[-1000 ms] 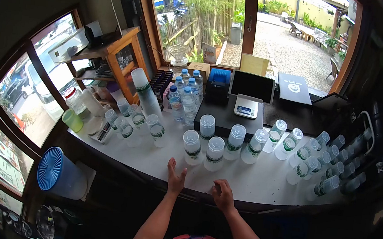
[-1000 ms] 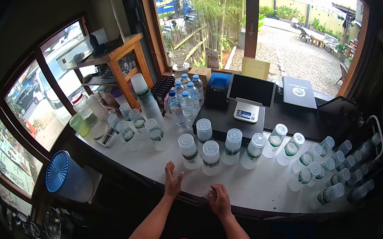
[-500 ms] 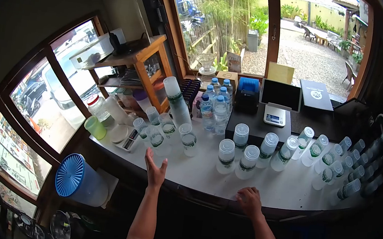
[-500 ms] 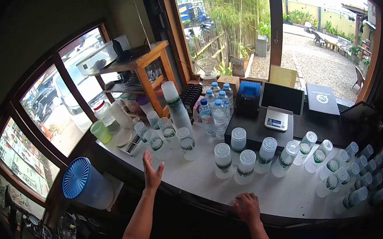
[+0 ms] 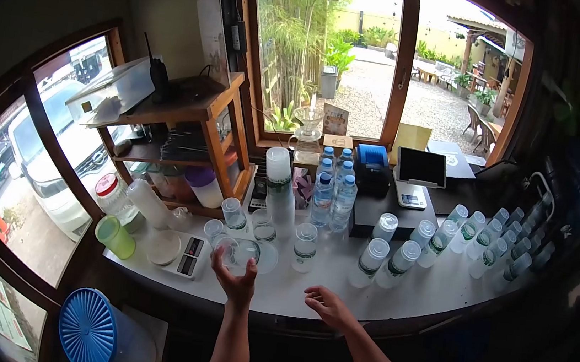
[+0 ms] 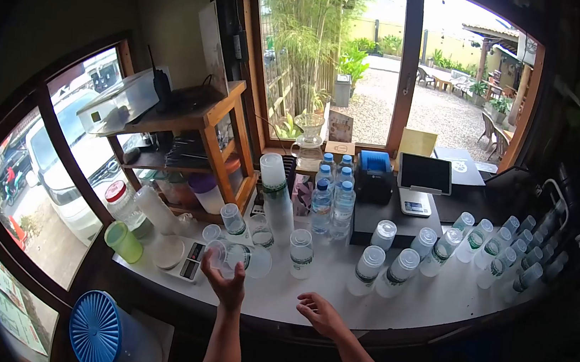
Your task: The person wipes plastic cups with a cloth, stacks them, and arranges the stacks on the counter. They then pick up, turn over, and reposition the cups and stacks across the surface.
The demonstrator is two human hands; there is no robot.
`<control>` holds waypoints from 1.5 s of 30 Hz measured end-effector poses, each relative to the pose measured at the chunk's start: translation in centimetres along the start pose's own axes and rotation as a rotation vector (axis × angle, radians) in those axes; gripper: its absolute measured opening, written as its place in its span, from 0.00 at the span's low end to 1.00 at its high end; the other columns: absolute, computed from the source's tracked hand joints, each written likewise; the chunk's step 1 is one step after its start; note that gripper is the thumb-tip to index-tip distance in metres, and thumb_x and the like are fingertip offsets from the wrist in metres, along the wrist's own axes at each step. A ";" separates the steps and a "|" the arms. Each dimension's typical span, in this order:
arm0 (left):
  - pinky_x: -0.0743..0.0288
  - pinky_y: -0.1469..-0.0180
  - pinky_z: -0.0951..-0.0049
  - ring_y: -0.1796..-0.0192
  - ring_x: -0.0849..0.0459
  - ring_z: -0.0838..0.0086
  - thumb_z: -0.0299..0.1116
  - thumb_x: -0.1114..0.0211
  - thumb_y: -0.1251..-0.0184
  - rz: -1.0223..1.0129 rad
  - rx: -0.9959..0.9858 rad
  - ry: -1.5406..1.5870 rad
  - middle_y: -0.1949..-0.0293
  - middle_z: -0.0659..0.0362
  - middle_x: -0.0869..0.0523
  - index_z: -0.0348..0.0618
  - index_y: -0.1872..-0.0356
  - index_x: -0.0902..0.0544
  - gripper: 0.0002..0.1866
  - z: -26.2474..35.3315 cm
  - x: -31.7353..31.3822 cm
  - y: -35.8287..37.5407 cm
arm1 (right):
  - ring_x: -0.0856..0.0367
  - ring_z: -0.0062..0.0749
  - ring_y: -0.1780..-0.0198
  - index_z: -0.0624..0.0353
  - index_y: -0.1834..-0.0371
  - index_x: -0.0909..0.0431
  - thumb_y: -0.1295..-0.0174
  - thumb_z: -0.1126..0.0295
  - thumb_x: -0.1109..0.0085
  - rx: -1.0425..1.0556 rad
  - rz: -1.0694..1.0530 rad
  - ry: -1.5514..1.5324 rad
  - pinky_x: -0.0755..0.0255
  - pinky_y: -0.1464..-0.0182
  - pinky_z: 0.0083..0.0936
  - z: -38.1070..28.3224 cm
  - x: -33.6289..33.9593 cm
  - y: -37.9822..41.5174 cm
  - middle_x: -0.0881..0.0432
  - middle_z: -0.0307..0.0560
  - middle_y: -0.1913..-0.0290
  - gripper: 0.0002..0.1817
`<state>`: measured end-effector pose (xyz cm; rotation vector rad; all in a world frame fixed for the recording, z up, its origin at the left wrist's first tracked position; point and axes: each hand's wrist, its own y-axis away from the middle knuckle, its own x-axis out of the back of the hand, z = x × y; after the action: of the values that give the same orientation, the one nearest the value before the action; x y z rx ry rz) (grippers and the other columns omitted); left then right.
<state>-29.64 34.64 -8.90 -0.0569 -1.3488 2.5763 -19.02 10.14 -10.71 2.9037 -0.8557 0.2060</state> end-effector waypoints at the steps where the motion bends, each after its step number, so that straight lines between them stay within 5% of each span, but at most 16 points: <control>1: 0.33 0.28 0.50 0.32 0.29 0.52 0.36 0.27 0.38 0.051 -0.039 0.049 0.32 0.46 0.35 0.39 0.26 0.42 0.43 0.9 -0.2 -1.9 | 0.18 0.33 0.45 0.65 0.36 0.27 0.24 0.62 0.39 -0.007 -0.019 -0.054 0.25 0.38 0.30 0.4 -0.3 0.0 0.18 0.47 0.50 0.21; 3: 0.35 0.27 0.51 0.30 0.31 0.55 0.40 0.22 0.37 -0.004 -0.120 0.122 0.31 0.47 0.36 0.41 0.25 0.43 0.47 3.8 -1.0 -6.1 | 0.18 0.31 0.48 0.65 0.36 0.27 0.25 0.63 0.39 -0.016 0.027 -0.134 0.24 0.42 0.29 2.4 -1.0 0.0 0.17 0.47 0.51 0.21; 4: 0.29 0.33 0.50 0.36 0.25 0.50 0.39 0.21 0.40 0.019 -0.086 0.145 0.36 0.44 0.28 0.37 0.29 0.38 0.44 5.2 -2.3 -7.4 | 0.18 0.30 0.49 0.65 0.36 0.28 0.26 0.64 0.39 -0.014 0.047 -0.177 0.24 0.43 0.28 3.2 -1.2 0.0 0.17 0.47 0.52 0.22; 7: 0.27 0.35 0.52 0.37 0.22 0.45 0.37 0.22 0.37 -0.303 -0.096 0.233 0.40 0.41 0.23 0.40 0.29 0.33 0.39 7.2 -6.1 -9.9 | 0.18 0.27 0.52 0.64 0.34 0.31 0.25 0.66 0.41 -0.020 0.215 -0.291 0.24 0.46 0.25 2.5 -1.2 0.5 0.18 0.46 0.54 0.22; 12: 0.27 0.34 0.53 0.34 0.23 0.44 0.33 0.25 0.35 -0.626 0.052 0.253 0.36 0.41 0.24 0.45 0.28 0.34 0.37 2.1 -11.4 -3.0 | 0.19 0.26 0.56 0.60 0.36 0.31 0.28 0.70 0.37 0.013 0.436 -0.388 0.23 0.49 0.25 3.3 -0.4 -1.0 0.21 0.43 0.58 0.21; 15: 0.28 0.33 0.52 0.32 0.24 0.43 0.31 0.25 0.36 -0.676 0.103 0.256 0.34 0.40 0.26 0.48 0.27 0.36 0.39 0.2 -11.2 2.0 | 0.20 0.27 0.54 0.60 0.35 0.33 0.31 0.70 0.34 0.019 0.535 -0.090 0.22 0.50 0.25 3.8 -0.9 -2.1 0.22 0.45 0.52 0.25; 16: 0.28 0.33 0.52 0.32 0.25 0.42 0.31 0.25 0.36 -0.650 0.115 0.255 0.34 0.40 0.26 0.48 0.27 0.36 0.39 0.5 -10.5 2.7 | 0.22 0.39 0.43 0.61 0.28 0.38 0.36 0.68 0.28 -0.006 0.563 -0.070 0.24 0.40 0.33 3.6 -1.3 -2.2 0.26 0.53 0.42 0.37; 20: 0.30 0.30 0.53 0.30 0.25 0.46 0.31 0.25 0.36 -0.750 0.198 0.277 0.33 0.41 0.26 0.45 0.27 0.36 0.39 2.3 -9.5 3.1 | 0.38 0.61 0.26 0.61 0.20 0.52 0.47 0.66 0.20 0.288 0.588 0.468 0.42 0.24 0.48 5.1 -1.7 -3.4 0.37 0.66 0.29 0.57; 27: 0.41 0.22 0.53 0.21 0.37 0.46 0.39 0.27 0.32 -1.014 0.257 0.268 0.23 0.41 0.36 0.47 0.18 0.47 0.48 1.7 -10.5 -0.7 | 0.31 0.59 0.30 0.62 0.23 0.41 0.44 0.64 0.23 0.334 0.695 0.523 0.40 0.26 0.49 7.7 0.6 -9.2 0.29 0.63 0.33 0.48; 30: 0.39 0.23 0.51 0.23 0.36 0.43 0.42 0.29 0.30 -0.995 0.220 0.075 0.25 0.39 0.36 0.44 0.19 0.45 0.45 3.1 -9.2 -3.4 | 0.29 0.58 0.32 0.61 0.24 0.39 0.43 0.64 0.24 0.252 0.639 0.512 0.42 0.26 0.47 8.3 1.7 -11.2 0.27 0.61 0.35 0.46; 35: 0.32 0.27 0.53 0.28 0.26 0.53 0.37 0.33 0.29 -0.533 0.272 0.075 0.30 0.43 0.28 0.36 0.25 0.37 0.36 1.2 -6.3 -5.4 | 0.34 0.58 0.29 0.61 0.21 0.44 0.49 0.63 0.20 0.141 0.630 0.531 0.44 0.25 0.46 6.2 2.0 -11.8 0.32 0.61 0.30 0.54; 39: 0.31 0.29 0.52 0.30 0.26 0.50 0.34 0.34 0.30 -0.570 0.215 0.004 0.33 0.42 0.26 0.37 0.30 0.31 0.30 0.4 -7.4 -4.8 | 0.38 0.59 0.25 0.64 0.19 0.49 0.51 0.58 0.17 0.177 0.657 0.423 0.46 0.23 0.49 6.5 2.2 -14.3 0.38 0.63 0.24 0.60; 45: 0.34 0.31 0.50 0.34 0.27 0.48 0.32 0.34 0.32 -0.408 0.042 -0.102 0.37 0.42 0.26 0.38 0.40 0.27 0.22 -0.2 -7.6 -2.6 | 0.33 0.58 0.27 0.67 0.24 0.39 0.52 0.60 0.16 0.036 0.555 0.435 0.46 0.22 0.48 5.0 2.9 -18.3 0.29 0.65 0.31 0.54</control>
<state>-21.69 34.57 -7.46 0.3261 -1.1913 2.2848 -6.16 23.19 -16.40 2.4194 -1.5343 0.8602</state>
